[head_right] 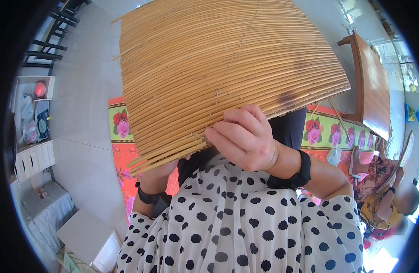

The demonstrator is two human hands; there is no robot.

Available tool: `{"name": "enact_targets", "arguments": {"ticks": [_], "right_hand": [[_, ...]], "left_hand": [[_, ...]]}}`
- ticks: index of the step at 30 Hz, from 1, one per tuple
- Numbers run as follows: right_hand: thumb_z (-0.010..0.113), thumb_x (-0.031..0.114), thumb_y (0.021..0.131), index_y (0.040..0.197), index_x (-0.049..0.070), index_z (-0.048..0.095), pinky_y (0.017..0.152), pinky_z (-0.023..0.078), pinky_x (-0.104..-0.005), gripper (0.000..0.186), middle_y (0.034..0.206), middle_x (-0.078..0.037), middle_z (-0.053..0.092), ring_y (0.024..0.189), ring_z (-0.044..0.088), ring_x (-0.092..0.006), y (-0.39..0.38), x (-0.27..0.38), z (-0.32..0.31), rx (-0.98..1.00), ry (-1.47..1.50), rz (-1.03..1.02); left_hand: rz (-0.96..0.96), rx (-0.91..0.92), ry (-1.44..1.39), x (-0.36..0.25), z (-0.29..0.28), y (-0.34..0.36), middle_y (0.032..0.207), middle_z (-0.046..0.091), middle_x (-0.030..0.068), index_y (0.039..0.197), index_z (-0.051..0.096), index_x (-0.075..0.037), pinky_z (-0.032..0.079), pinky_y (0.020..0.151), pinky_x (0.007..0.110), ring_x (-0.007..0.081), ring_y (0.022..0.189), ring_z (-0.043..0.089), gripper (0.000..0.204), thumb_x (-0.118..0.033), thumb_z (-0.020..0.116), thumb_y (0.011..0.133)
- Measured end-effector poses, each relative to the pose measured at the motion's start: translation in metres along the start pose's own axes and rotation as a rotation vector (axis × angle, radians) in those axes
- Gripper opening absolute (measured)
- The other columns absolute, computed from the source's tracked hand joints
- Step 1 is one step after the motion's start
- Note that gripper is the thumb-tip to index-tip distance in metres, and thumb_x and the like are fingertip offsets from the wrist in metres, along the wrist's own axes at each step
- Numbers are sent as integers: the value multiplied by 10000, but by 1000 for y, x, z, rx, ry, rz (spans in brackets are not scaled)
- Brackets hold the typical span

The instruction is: The person sits on a floral mat and weaves a bamboo mat by threading white string through the bamboo slats. They repeatedly pull the string through the slats to secure them together.

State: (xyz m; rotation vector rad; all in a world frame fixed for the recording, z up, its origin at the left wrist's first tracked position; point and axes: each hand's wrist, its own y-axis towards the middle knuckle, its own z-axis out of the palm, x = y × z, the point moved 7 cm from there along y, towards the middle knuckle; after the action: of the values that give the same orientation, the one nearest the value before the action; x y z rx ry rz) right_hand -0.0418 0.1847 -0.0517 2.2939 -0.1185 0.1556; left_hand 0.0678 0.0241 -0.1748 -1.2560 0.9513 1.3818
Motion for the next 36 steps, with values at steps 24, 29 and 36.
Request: {"name": "enact_targets", "arguments": {"ticks": [24,29,36], "right_hand": [[848,67,555,972,11,729,655,548,-382,437,919,-95,651,776,644,-291,86,-24,-33,-151,-151,-42],[885,52,633,941,26,722,632,548,-364,350,894,-84,673,747,653,-268,111,-37,-41,-178,-167,8],[902,49,687,927,32,735,611,549,-349,293,882,-88,721,726,666,-259,123,-52,-48,-207,-40,151]], "left_hand": [[142,-21,-228,-120,15,62,783,622,12,960,680,13,391,568,236,70,624,505,102,-85,654,962],[103,-14,-462,-147,28,83,775,595,-13,852,647,-23,338,579,233,43,649,444,166,-144,654,965],[15,-53,-492,-167,31,85,690,399,-48,779,543,-65,279,545,243,62,596,342,225,-129,618,981]]}}
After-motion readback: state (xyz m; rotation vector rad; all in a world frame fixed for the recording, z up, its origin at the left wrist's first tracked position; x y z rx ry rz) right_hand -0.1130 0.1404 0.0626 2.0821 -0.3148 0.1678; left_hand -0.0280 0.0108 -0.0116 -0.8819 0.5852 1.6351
